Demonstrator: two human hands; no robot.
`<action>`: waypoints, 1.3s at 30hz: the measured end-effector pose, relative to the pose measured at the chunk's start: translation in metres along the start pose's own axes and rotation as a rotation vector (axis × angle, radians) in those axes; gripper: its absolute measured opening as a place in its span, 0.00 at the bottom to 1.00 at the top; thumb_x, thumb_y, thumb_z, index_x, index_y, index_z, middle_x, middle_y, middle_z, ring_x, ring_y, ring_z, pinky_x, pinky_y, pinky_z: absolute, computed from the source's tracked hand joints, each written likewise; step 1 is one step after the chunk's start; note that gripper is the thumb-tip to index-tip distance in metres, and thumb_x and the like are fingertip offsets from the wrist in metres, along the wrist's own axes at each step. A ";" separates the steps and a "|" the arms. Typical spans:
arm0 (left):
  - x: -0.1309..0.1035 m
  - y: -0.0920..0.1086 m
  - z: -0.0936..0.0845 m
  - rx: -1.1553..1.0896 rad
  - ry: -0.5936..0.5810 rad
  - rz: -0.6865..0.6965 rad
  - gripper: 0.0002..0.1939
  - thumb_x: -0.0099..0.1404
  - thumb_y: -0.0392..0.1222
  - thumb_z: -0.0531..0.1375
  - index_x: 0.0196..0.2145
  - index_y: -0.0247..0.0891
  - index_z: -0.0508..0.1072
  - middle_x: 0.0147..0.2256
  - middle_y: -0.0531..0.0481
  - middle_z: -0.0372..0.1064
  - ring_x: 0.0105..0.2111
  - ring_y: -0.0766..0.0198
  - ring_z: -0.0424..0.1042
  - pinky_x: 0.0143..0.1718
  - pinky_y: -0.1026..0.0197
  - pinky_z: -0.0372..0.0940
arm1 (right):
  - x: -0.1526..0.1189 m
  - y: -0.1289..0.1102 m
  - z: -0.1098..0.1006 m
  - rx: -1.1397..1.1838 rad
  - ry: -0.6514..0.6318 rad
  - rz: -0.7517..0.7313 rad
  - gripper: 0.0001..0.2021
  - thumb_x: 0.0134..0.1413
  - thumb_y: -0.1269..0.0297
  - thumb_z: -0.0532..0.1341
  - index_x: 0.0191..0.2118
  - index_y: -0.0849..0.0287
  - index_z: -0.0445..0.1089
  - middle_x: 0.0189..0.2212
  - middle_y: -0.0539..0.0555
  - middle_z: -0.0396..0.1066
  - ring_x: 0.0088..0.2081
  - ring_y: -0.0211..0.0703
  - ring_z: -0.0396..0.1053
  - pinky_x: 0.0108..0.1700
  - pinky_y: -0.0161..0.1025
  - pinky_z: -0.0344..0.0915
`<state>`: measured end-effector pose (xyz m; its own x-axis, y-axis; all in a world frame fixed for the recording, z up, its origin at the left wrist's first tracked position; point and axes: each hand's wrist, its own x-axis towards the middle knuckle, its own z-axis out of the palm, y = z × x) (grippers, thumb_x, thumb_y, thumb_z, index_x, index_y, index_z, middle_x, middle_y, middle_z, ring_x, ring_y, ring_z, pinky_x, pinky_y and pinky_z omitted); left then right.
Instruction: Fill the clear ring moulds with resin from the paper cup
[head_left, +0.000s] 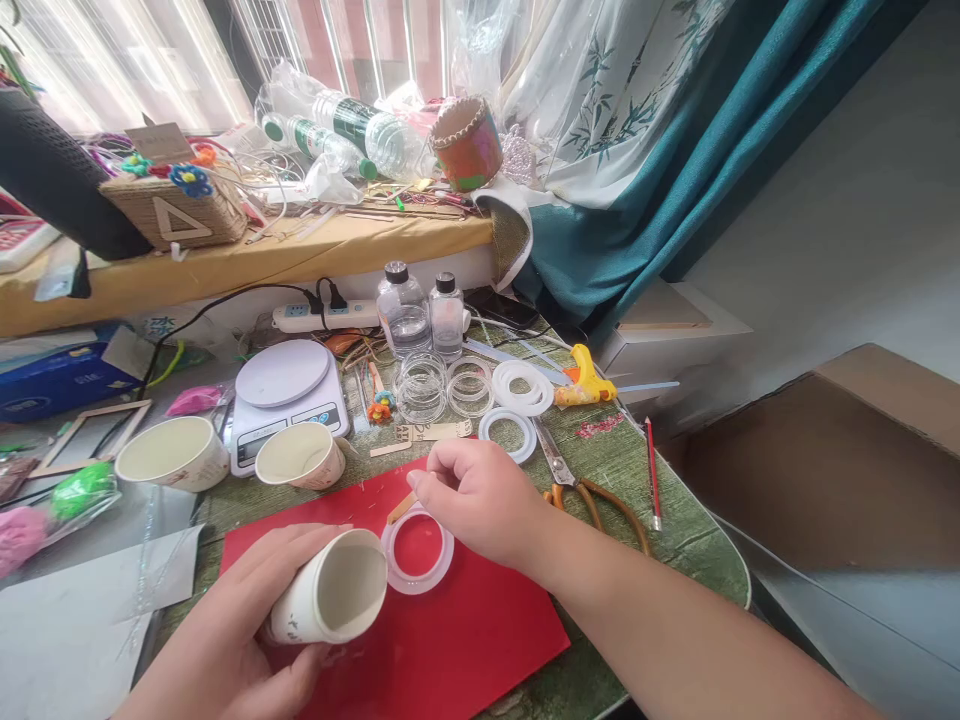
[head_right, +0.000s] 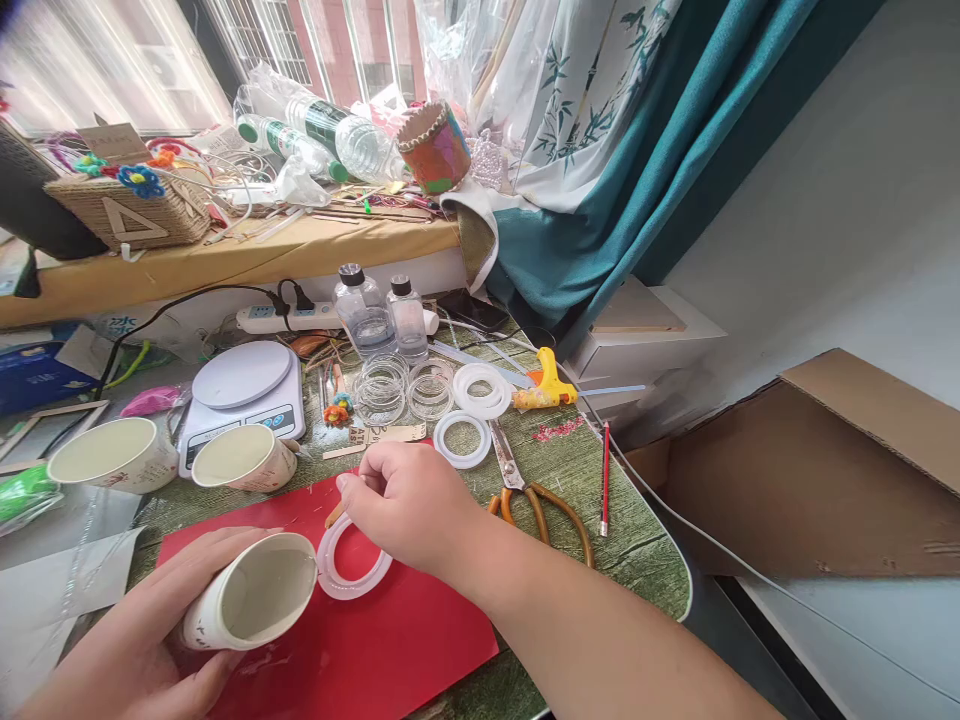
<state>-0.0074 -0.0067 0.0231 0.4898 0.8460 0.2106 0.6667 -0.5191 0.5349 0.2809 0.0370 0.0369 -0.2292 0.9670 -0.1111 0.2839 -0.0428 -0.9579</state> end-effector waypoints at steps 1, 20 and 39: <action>0.000 0.000 0.000 0.004 0.000 0.001 0.25 0.66 0.43 0.62 0.60 0.53 0.74 0.54 0.52 0.84 0.50 0.54 0.85 0.51 0.60 0.77 | 0.000 0.000 0.000 0.000 0.000 -0.001 0.19 0.64 0.58 0.66 0.26 0.54 0.60 0.22 0.43 0.62 0.27 0.38 0.60 0.31 0.38 0.55; 0.002 0.003 -0.001 0.032 0.007 0.017 0.25 0.65 0.43 0.60 0.59 0.53 0.73 0.53 0.54 0.84 0.49 0.55 0.85 0.49 0.60 0.76 | 0.000 0.001 0.000 -0.015 0.008 0.013 0.18 0.64 0.58 0.67 0.26 0.54 0.61 0.21 0.43 0.62 0.27 0.37 0.60 0.30 0.38 0.55; 0.002 -0.012 -0.007 0.095 -0.060 0.101 0.31 0.61 0.41 0.65 0.63 0.52 0.71 0.54 0.50 0.85 0.49 0.53 0.87 0.47 0.62 0.79 | -0.001 -0.001 -0.001 -0.008 0.000 0.029 0.18 0.64 0.58 0.67 0.26 0.54 0.61 0.21 0.42 0.62 0.27 0.37 0.60 0.30 0.37 0.55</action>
<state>-0.0184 0.0019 0.0224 0.5877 0.7818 0.2086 0.6614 -0.6126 0.4327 0.2815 0.0366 0.0385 -0.2207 0.9654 -0.1386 0.2975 -0.0686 -0.9522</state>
